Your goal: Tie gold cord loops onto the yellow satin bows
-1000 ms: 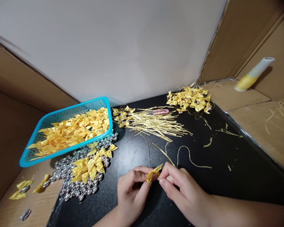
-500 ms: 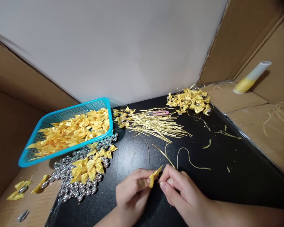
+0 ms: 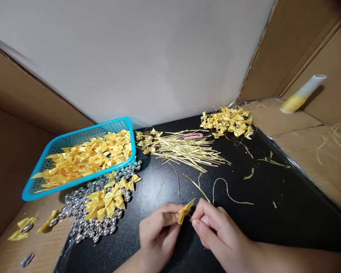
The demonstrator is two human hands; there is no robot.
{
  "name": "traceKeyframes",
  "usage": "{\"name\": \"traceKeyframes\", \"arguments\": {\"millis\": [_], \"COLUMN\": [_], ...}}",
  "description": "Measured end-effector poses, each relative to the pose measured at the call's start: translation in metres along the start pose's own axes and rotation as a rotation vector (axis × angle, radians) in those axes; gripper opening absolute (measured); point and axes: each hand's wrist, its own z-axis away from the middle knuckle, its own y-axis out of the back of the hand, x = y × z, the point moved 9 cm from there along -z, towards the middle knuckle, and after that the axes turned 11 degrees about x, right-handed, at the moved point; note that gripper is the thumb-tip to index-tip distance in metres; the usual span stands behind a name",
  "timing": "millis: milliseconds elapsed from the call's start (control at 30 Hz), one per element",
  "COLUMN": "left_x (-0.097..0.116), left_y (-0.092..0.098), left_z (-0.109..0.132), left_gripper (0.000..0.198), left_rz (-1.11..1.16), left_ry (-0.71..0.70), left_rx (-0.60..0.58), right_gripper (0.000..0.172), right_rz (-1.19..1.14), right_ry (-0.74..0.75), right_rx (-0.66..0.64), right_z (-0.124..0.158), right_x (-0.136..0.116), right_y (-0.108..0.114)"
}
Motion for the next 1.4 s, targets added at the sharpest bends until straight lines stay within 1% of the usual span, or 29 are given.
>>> {"name": "traceKeyframes", "arguments": {"millis": [267,467,633,800,933,1000,1233,1400], "left_x": [0.004,0.009,0.015,0.021,0.025,0.024,0.023,0.018], "left_y": [0.0,-0.002,-0.005,-0.007,-0.01,-0.009,-0.007,-0.005], "left_z": [-0.003,-0.004,-0.005,-0.005,-0.001,0.0,0.001,0.003], "left_gripper": [0.021,0.016,0.014,0.013,0.018,0.02,0.018,0.013], "left_rz": [-0.026,-0.026,0.009,0.006,-0.001,-0.006,0.005,0.002], "left_ry": [-0.013,-0.056,-0.121,-0.179,-0.221,-0.223,-0.197,-0.167], "left_rx": [0.009,-0.022,-0.066,-0.077,-0.1,-0.1,-0.084,-0.052], "right_gripper": [0.023,0.023,0.024,0.025,0.027,0.029,0.036,0.035], "right_rz": [-0.018,-0.028,-0.06,-0.128,-0.184,-0.197,-0.201,-0.152], "right_ry": [-0.032,-0.043,-0.006,0.039,0.056,0.056,0.051,0.059], "right_rx": [-0.005,-0.001,0.009,0.003,0.0,0.005,0.011,0.038], "right_z": [0.0,-0.001,-0.002,0.0,0.001,0.001,0.002,0.002], "right_x": [0.002,0.0,-0.006,-0.008,-0.011,-0.011,-0.006,0.0], "right_y": [0.0,0.001,0.002,-0.001,-0.002,-0.002,-0.004,-0.006]}}
